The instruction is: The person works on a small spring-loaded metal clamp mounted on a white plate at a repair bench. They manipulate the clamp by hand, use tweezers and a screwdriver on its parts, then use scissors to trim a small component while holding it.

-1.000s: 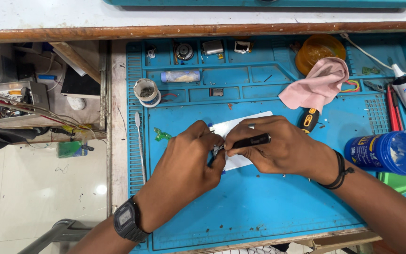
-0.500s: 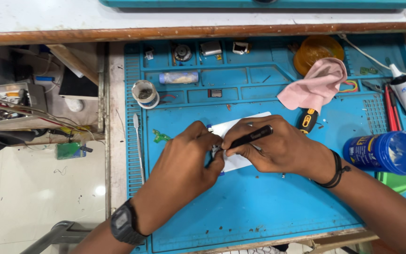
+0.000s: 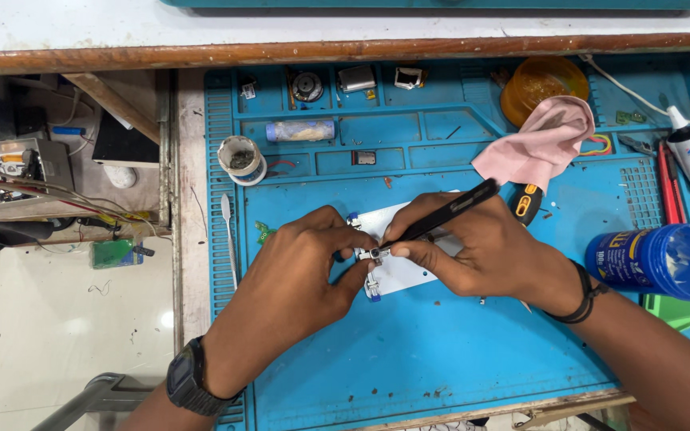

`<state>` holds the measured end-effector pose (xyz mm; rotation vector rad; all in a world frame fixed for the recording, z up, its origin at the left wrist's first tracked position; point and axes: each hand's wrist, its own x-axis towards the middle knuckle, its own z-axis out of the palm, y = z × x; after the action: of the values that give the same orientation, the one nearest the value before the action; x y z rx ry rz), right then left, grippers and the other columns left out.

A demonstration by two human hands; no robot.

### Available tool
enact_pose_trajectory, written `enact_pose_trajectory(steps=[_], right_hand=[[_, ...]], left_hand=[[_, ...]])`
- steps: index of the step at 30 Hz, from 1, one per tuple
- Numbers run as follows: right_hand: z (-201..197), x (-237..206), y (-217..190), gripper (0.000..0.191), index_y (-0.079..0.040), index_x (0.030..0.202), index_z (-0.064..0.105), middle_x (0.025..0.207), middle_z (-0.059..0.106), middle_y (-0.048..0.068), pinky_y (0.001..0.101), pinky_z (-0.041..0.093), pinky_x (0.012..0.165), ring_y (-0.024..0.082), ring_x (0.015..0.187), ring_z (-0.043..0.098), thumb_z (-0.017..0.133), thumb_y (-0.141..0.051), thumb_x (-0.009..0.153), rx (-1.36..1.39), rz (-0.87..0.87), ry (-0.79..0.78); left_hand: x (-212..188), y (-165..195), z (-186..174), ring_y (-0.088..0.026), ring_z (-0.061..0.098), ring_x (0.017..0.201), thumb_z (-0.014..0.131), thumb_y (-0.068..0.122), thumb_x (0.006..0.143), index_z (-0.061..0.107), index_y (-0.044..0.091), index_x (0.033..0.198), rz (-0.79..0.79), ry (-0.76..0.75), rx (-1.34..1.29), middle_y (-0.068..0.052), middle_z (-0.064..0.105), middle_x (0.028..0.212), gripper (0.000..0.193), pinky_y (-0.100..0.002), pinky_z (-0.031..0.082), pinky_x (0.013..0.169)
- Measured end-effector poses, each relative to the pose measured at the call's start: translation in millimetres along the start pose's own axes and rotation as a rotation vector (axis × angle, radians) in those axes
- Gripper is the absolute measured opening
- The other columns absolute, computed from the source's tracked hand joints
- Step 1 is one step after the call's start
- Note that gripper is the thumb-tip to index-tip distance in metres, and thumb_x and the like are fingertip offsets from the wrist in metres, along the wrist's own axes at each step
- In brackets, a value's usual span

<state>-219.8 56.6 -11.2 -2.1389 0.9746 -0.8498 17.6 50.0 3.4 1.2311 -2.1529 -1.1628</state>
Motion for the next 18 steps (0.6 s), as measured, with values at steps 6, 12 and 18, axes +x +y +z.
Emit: enact_pose_trajectory(steps=[6, 12, 18], right_hand=[[-1, -2, -4, 0.012, -0.003, 0.1, 0.071, 0.087, 0.076, 0.007, 0.0274, 0.059, 0.065, 0.016, 0.074, 0.076, 0.075, -0.011, 0.092, -0.022, -0.004, 0.066], [-4, -5, -8, 0.013, -0.003, 0.097, 0.072, 0.08, 0.075, 0.007, 0.028, 0.057, 0.06, 0.015, 0.068, 0.075, 0.077, -0.009, 0.088, -0.14, 0.072, 0.129], [-27, -8, -14, 0.007, -0.001, 0.084, 0.061, 0.071, 0.067, 0.01, 0.0359, 0.05, 0.058, 0.023, 0.061, 0.065, 0.058, -0.001, 0.078, -0.136, 0.25, 0.04]], left_hand=[[0, -1, 2, -0.03, 0.065, 0.062, 0.079, 0.013, 0.079, 0.08, 0.008, 0.1, 0.016, 0.02, 0.014, -0.01, 0.072, 0.091, 0.022, -0.041, 0.051, 0.058], [0, -1, 3, -0.03, 0.065, 0.06, 0.08, 0.018, 0.077, 0.079, 0.008, 0.098, 0.028, 0.03, 0.057, -0.009, 0.071, 0.093, 0.023, -0.041, 0.053, 0.058], [0, -4, 5, -0.03, 0.067, 0.065, 0.078, 0.02, 0.08, 0.079, 0.009, 0.095, 0.088, 0.063, 0.131, -0.009, 0.069, 0.088, 0.019, -0.043, 0.053, 0.057]])
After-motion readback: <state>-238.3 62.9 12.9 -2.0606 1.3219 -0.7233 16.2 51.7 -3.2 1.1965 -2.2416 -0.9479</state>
